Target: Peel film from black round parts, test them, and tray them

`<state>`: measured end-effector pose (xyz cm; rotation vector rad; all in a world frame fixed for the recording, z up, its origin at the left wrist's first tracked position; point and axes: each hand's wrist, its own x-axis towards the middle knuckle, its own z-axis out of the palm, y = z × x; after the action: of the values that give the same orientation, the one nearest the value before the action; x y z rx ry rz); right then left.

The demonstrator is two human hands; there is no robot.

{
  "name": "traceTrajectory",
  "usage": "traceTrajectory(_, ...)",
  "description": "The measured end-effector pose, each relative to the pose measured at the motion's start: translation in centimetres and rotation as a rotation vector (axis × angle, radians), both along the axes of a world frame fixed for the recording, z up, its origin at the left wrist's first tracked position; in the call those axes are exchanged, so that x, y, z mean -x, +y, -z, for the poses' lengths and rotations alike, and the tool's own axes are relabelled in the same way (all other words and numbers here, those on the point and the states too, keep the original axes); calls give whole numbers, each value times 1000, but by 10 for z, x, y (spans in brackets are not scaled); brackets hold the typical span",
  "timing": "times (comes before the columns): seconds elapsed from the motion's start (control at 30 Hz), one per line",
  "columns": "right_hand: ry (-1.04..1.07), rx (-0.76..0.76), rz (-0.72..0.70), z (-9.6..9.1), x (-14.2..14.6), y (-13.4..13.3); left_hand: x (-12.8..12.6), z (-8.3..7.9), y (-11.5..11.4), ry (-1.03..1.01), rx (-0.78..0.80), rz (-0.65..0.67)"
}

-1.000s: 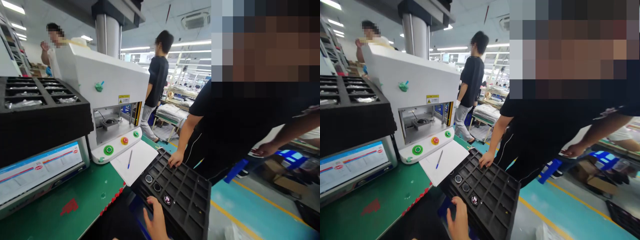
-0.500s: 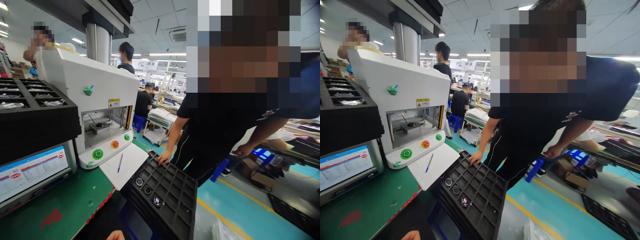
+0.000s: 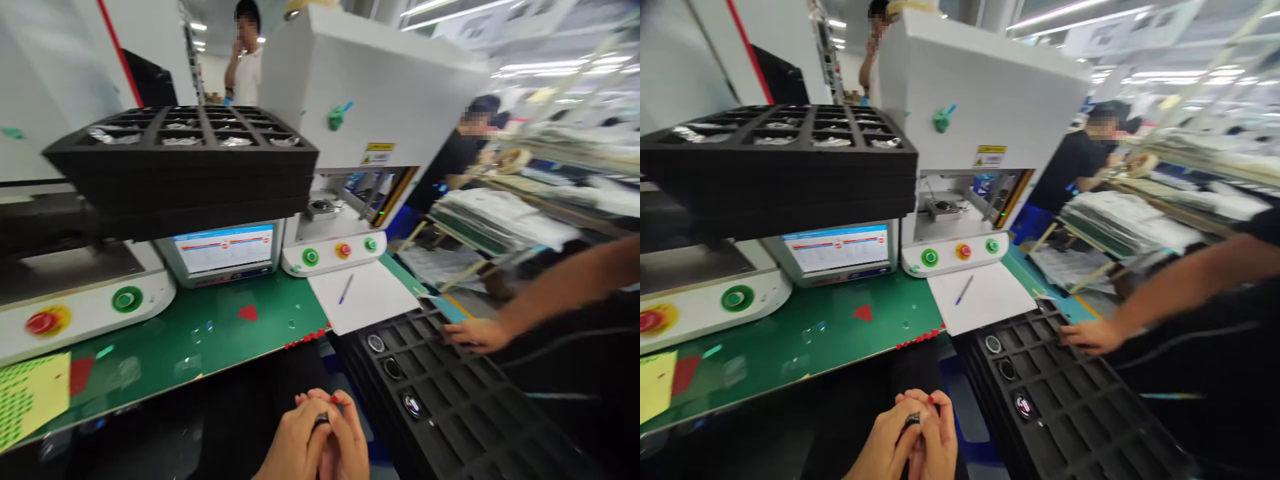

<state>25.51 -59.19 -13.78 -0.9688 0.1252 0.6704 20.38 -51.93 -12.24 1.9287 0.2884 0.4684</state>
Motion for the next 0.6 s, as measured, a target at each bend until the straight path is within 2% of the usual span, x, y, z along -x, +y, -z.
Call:
traceTrajectory(0.13,-10,43,-100,11,0,-3,0,-5,-2,-19,-17,-74)
traceTrajectory(0.23,-6,55,-131,16,-7,-1,1,-6,9,73,53,-115)
traceTrajectory(0.3,-94,91,-108,19,-17,1,3,-6,30,186,123,-211)
traceTrajectory(0.37,-207,189,-16,25,-29,3,8,-4,58,283,136,-365)
traceTrajectory(0.5,-271,337,143,41,-38,1,17,2,108,419,-38,-632)
traceTrajectory(0.6,-303,353,135,49,-36,-16,16,7,118,515,-153,-751)
